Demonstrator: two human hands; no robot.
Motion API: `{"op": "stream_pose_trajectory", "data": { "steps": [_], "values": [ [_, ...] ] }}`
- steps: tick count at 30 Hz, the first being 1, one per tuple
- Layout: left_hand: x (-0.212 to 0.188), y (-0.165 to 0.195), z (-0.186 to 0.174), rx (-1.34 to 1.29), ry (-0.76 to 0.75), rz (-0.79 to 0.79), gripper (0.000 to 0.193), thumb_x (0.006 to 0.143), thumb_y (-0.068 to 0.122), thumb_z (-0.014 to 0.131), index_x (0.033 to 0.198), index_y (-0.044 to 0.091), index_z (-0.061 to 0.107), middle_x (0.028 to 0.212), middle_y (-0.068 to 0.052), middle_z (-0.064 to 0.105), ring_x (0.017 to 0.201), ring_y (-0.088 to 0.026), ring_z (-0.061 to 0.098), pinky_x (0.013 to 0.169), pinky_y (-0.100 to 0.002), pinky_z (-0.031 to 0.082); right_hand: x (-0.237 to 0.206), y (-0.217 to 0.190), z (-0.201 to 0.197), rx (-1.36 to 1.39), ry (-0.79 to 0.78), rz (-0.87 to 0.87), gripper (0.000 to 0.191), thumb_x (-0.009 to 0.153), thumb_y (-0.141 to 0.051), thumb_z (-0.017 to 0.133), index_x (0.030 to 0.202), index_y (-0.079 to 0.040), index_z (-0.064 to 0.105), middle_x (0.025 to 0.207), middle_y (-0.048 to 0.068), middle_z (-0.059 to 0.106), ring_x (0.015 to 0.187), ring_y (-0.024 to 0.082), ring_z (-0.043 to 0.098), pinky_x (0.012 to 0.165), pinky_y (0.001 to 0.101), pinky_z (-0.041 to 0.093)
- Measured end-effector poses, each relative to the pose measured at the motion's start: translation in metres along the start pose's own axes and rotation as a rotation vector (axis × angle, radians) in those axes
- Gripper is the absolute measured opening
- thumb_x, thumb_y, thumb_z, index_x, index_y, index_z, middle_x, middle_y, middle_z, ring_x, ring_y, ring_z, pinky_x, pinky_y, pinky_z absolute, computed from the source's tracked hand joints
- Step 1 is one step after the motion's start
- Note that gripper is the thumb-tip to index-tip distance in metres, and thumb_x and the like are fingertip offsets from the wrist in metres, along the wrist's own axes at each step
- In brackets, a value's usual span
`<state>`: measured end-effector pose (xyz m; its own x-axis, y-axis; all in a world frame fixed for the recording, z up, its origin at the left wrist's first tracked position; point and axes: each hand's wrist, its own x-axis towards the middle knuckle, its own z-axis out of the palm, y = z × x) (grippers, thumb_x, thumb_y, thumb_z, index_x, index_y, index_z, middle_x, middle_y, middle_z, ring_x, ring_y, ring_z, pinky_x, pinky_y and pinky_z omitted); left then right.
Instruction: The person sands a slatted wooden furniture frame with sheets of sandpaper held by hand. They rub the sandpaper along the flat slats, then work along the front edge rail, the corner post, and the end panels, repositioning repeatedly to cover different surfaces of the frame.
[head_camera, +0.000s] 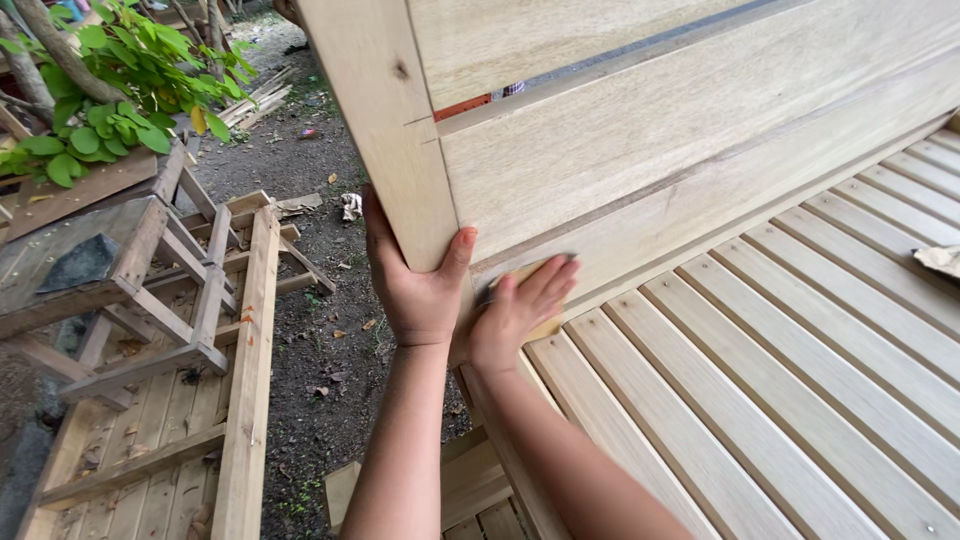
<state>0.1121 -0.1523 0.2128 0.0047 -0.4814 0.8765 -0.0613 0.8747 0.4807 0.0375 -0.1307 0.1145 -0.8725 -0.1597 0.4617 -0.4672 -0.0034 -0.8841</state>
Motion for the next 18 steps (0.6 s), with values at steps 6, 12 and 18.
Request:
{"op": "stream_pose_trajectory", "data": {
  "steps": [6, 12, 18],
  "values": [
    [0.007, 0.018, 0.008, -0.014, 0.010, 0.063, 0.099, 0.092, 0.052, 0.079, 0.161, -0.001, 0.033, 0.159, -0.024, 0.049, 0.145, -0.041, 0.054, 0.120, -0.048, 0.049, 0.110, -0.007, -0.044, 0.217, 0.193, 0.258, 0.070, 0.109, -0.045, 0.027, 0.165, -0.007, 0.009, 0.175, 0.010, 0.000, 0.162, 0.031, -0.004, 0.129, 0.0470, -0.004],
    [0.008, 0.020, 0.012, -0.006, -0.021, -0.019, 0.100, 0.088, 0.059, 0.078, 0.156, -0.002, 0.037, 0.151, -0.023, 0.053, 0.138, -0.040, 0.057, 0.113, -0.048, 0.052, 0.031, 0.001, 0.000, -0.016, 0.170, -0.103, 0.074, 0.111, -0.047, 0.027, 0.165, 0.000, 0.008, 0.174, 0.020, 0.004, 0.162, 0.036, 0.000, 0.130, 0.0459, -0.002],
    [-0.004, 0.019, 0.005, 0.042, -0.088, 0.022, 0.104, 0.092, 0.062, 0.070, 0.161, -0.003, 0.026, 0.157, -0.026, 0.044, 0.144, -0.044, 0.050, 0.115, -0.049, 0.051, 0.095, 0.015, -0.033, 0.324, 0.284, 0.332, 0.074, 0.109, -0.044, 0.029, 0.164, -0.001, 0.007, 0.175, 0.017, 0.001, 0.161, 0.032, -0.001, 0.130, 0.0426, 0.000]
  ]
}}
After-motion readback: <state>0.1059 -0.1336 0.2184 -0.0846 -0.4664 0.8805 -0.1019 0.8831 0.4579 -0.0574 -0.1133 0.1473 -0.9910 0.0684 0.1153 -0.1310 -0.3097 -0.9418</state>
